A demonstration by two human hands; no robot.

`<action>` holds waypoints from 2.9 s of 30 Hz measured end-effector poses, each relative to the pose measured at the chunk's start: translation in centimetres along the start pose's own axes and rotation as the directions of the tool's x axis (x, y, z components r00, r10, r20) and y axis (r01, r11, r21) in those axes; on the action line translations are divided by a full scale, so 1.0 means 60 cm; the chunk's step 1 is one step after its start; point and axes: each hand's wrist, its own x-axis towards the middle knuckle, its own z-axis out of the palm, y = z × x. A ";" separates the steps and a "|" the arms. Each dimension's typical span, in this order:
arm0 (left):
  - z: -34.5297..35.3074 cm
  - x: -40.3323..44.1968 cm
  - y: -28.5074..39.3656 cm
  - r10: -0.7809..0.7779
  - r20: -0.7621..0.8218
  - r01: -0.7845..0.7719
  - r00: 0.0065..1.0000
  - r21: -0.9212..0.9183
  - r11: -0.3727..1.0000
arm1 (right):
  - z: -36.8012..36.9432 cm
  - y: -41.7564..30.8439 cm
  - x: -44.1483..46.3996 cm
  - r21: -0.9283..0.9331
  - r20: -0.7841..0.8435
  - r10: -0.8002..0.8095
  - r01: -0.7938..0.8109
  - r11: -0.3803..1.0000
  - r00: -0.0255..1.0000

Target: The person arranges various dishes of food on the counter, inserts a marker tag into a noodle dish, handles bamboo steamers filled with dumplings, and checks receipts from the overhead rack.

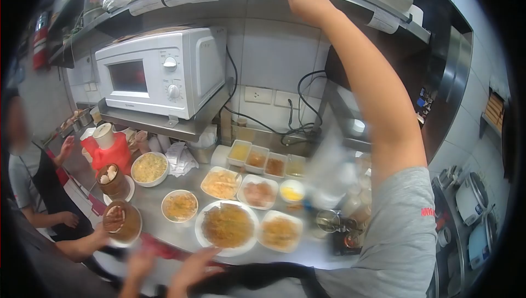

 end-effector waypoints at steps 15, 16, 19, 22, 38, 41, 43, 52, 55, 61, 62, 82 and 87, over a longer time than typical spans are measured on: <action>-0.014 -0.023 -0.050 -0.018 -0.157 -0.013 0.987 -0.200 0.980 | -0.125 0.135 -0.151 -0.376 0.187 -0.076 0.143 0.916 0.979; -0.009 -0.024 -0.064 -0.161 -0.222 0.045 0.962 -0.451 0.891 | -0.134 0.083 -0.152 -0.269 0.091 -0.089 0.110 0.957 0.992; 0.011 -0.028 -0.133 -0.475 -0.363 0.000 0.801 -0.794 0.608 | -0.173 0.009 -0.150 -0.153 -0.060 -0.311 0.299 0.942 0.949; -0.028 -0.029 -0.186 -0.613 -0.544 -0.249 0.574 -0.828 0.502 | -0.207 -0.083 -0.175 0.148 -0.151 -0.360 0.381 0.913 0.921; -0.360 -0.060 -0.698 -0.868 -0.437 0.507 -0.237 -0.817 0.274 | -0.313 -0.313 -0.193 0.124 -0.149 -0.150 0.169 0.978 0.977; -0.368 -0.065 -0.716 -0.833 -0.479 0.516 -0.278 -0.806 0.292 | -0.292 -0.329 -0.191 0.144 -0.167 -0.073 0.098 0.985 0.983; -0.359 -0.078 -0.697 -0.772 -0.558 0.484 -0.304 -0.788 0.379 | -0.287 -0.331 -0.197 0.108 -0.187 -0.030 0.051 0.993 0.982; -0.305 -0.157 -0.845 -0.431 -0.884 0.026 -0.181 -0.442 0.896 | -0.253 -0.386 -0.232 0.141 0.018 0.418 -0.417 0.898 0.908; -0.318 -0.176 -0.837 -0.438 -0.837 0.155 -0.328 -0.505 0.849 | -0.223 -0.405 -0.229 0.290 0.109 0.490 -0.499 0.817 0.865; -0.418 -0.269 -0.834 -0.635 -0.758 -0.163 -0.149 -0.614 0.772 | -0.182 -0.433 -0.291 0.343 0.300 0.586 -0.658 0.670 0.753; -0.424 -0.281 -0.806 -0.654 -0.732 -0.037 -0.190 -0.661 0.750 | -0.170 -0.441 -0.301 0.399 0.342 0.598 -0.688 0.606 0.725; -0.013 -0.038 -0.126 -0.731 -0.389 -0.156 0.560 -0.916 0.369 | -0.205 -0.554 -0.542 0.490 0.865 0.099 -0.784 -0.382 0.492; 0.169 0.048 -0.031 -0.578 -0.098 -0.007 0.810 -0.987 0.158 | -0.298 -0.528 -0.652 0.309 0.947 0.185 -0.578 -0.755 0.264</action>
